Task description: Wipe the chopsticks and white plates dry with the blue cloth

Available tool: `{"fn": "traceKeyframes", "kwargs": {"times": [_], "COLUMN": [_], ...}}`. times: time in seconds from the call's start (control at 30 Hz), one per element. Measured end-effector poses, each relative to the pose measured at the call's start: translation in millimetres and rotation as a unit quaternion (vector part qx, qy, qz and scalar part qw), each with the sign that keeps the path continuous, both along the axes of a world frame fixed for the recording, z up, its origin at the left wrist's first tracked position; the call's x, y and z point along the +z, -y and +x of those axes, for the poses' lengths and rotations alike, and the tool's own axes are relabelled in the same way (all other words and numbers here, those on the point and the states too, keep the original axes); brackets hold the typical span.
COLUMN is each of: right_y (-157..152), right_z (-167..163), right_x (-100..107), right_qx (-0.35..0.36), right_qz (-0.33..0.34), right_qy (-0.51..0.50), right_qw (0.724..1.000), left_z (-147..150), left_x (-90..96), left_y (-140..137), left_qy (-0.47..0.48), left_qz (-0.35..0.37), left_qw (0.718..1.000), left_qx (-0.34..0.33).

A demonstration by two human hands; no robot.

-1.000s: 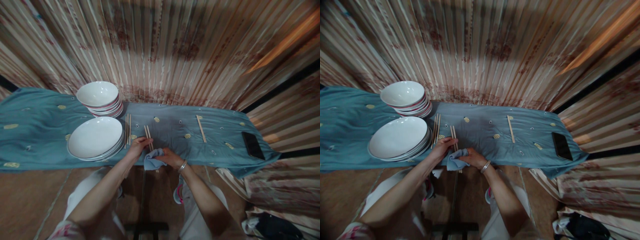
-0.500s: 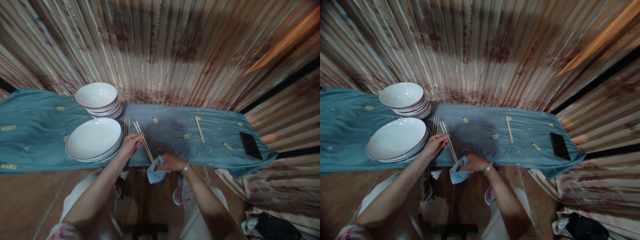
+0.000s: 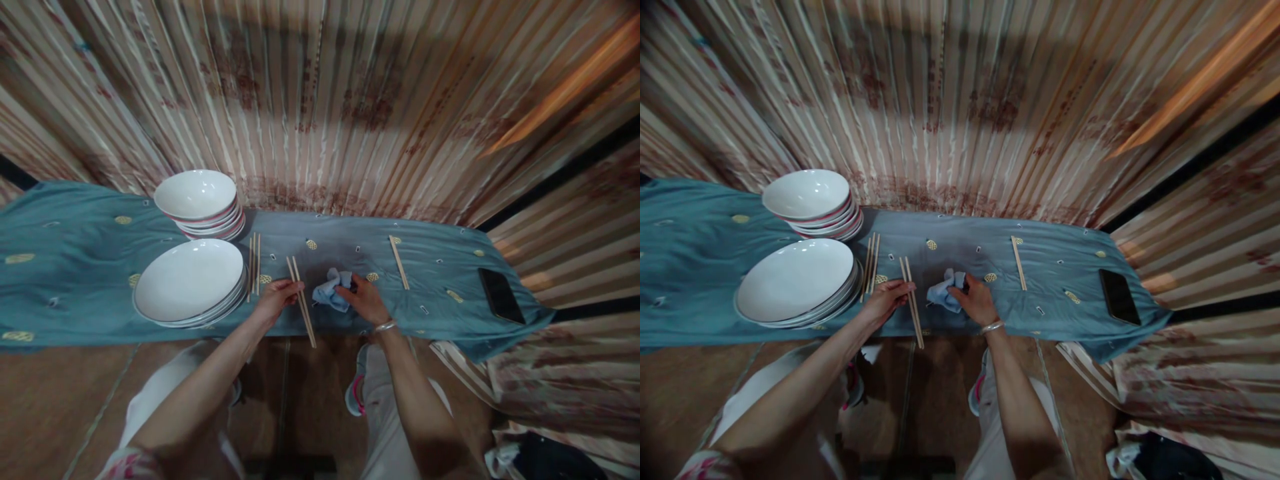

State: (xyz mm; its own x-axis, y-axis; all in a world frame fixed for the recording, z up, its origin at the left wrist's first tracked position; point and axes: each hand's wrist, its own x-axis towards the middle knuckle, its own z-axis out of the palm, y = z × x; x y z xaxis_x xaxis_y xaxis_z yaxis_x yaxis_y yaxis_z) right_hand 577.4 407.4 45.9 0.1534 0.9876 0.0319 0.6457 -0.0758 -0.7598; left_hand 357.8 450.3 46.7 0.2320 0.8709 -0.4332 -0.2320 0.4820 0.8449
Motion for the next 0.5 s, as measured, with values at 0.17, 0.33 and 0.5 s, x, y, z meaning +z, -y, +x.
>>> {"fn": "traceKeyframes", "kwargs": {"times": [0.17,0.33,0.5], "right_y": [3,22,32], "right_z": [-5,-39,-67], "right_x": [11,14,14], "right_qx": [-0.109,0.027,0.086], "right_qz": [0.169,0.156,0.107], "right_qy": [0.039,-0.032,-0.008], "right_qw": [0.979,0.987,0.99], "left_z": [5,8,10], "left_x": [-1.3,-4.5,-6.5], "left_y": [1,-1,-2], "left_qy": [0.011,0.019,0.026], "left_qz": [0.018,0.024,0.028], "left_qw": [1.0,0.999,0.999], "left_qx": [0.001,0.022,0.03]}}
